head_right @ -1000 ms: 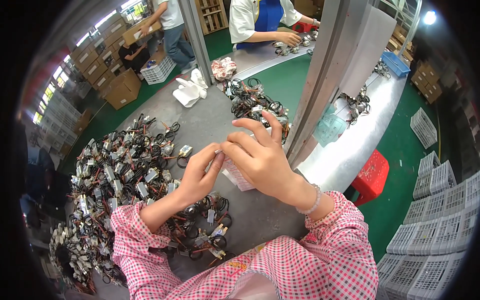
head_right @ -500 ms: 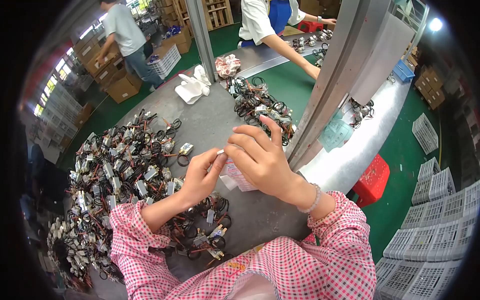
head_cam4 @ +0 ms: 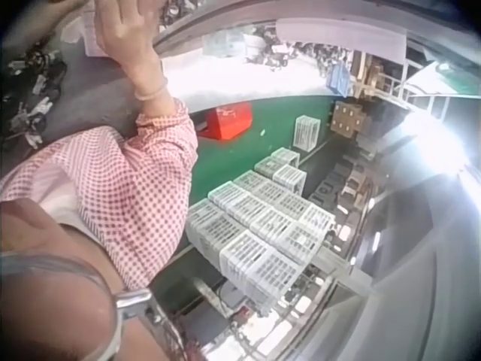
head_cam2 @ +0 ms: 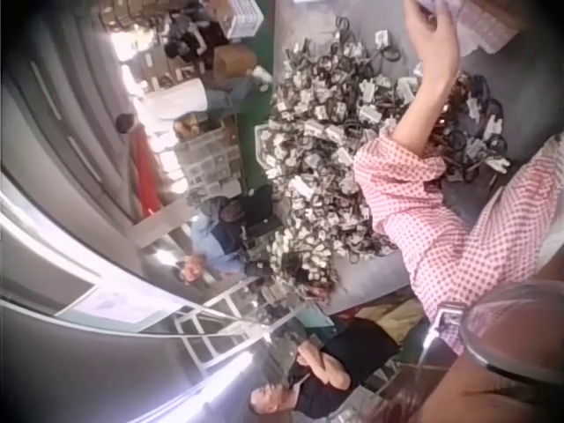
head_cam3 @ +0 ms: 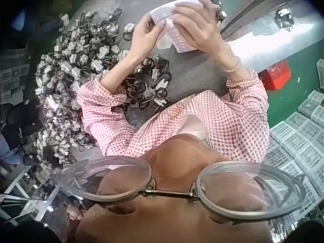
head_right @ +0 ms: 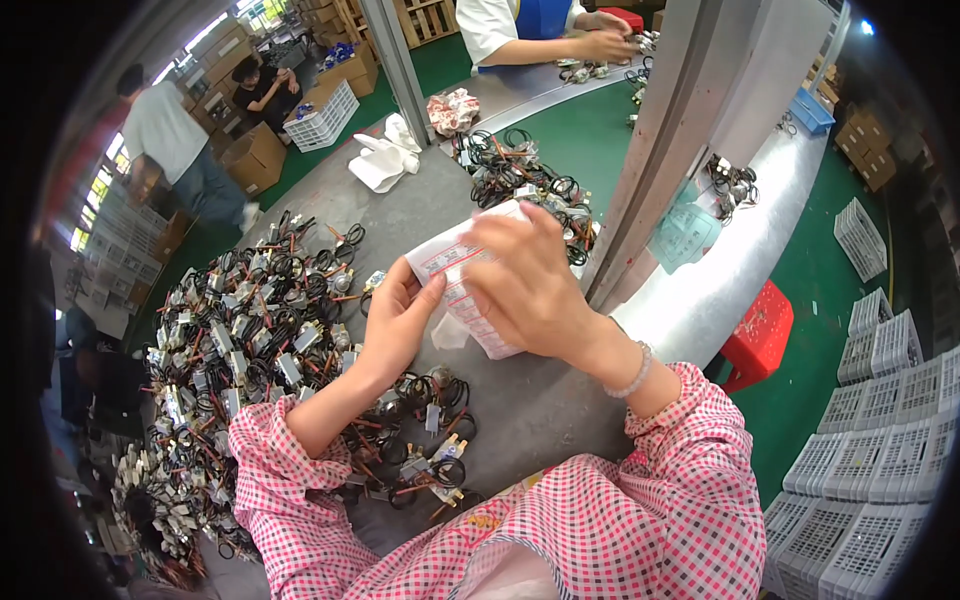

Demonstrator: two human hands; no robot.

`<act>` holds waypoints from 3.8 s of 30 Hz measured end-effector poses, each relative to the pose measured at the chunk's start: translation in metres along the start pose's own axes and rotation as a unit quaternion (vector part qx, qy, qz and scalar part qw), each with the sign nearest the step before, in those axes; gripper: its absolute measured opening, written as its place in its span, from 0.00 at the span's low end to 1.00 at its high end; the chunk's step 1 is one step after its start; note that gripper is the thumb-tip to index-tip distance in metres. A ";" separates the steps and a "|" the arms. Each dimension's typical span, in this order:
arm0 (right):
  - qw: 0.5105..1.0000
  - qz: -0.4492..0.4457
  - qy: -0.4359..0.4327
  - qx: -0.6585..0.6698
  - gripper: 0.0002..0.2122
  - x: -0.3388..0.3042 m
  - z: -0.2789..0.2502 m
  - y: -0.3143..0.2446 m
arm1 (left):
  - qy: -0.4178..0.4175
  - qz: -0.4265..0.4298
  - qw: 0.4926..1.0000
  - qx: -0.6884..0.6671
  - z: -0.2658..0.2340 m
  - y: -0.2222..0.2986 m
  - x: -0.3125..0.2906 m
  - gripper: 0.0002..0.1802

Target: Applying labels to small electronic components and placing them into individual bubble-wrap bags.

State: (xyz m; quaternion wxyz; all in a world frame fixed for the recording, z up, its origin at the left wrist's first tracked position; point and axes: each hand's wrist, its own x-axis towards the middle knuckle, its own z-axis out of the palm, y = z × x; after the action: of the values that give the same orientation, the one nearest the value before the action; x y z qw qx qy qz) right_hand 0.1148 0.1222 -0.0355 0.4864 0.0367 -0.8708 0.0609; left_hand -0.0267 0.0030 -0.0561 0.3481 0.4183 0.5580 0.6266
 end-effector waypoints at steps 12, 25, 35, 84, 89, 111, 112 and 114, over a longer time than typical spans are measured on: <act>0.855 0.324 0.053 0.402 0.32 0.006 0.000 0.011 | 0.007 -0.004 1.000 -0.017 0.000 0.008 -0.001 0.12; 0.837 0.352 0.080 0.410 0.31 0.003 -0.007 -0.011 | -0.013 0.031 0.997 -0.063 0.005 0.009 -0.003 0.09; 0.841 0.361 0.063 0.398 0.30 0.002 -0.008 -0.014 | 0.003 0.027 0.998 -0.048 0.004 0.007 -0.006 0.07; 0.926 0.263 -0.096 0.252 0.29 0.017 -0.049 -0.003 | -0.029 0.051 0.997 0.050 0.000 0.008 -0.006 0.08; 0.947 0.179 -0.233 0.127 0.25 0.031 -0.068 -0.005 | -0.045 0.072 0.994 0.063 0.004 0.006 -0.007 0.07; 0.942 0.186 -0.156 0.234 0.28 0.046 -0.059 0.008 | 0.017 -0.031 0.999 0.001 0.005 -0.002 -0.003 0.11; 0.943 0.183 -0.158 0.228 0.28 0.049 -0.057 0.008 | 0.015 -0.027 1.000 -0.003 0.005 0.001 -0.003 0.11; 0.941 0.174 -0.183 0.227 0.29 0.050 -0.048 0.009 | -0.007 -0.009 0.998 0.066 0.005 0.009 -0.005 0.11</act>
State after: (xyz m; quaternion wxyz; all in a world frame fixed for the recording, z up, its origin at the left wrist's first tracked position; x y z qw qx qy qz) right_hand 0.1281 0.1373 0.0319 0.2795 0.0048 -0.9006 0.3328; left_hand -0.0194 -0.0010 -0.0481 0.3289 0.4394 0.5998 0.5821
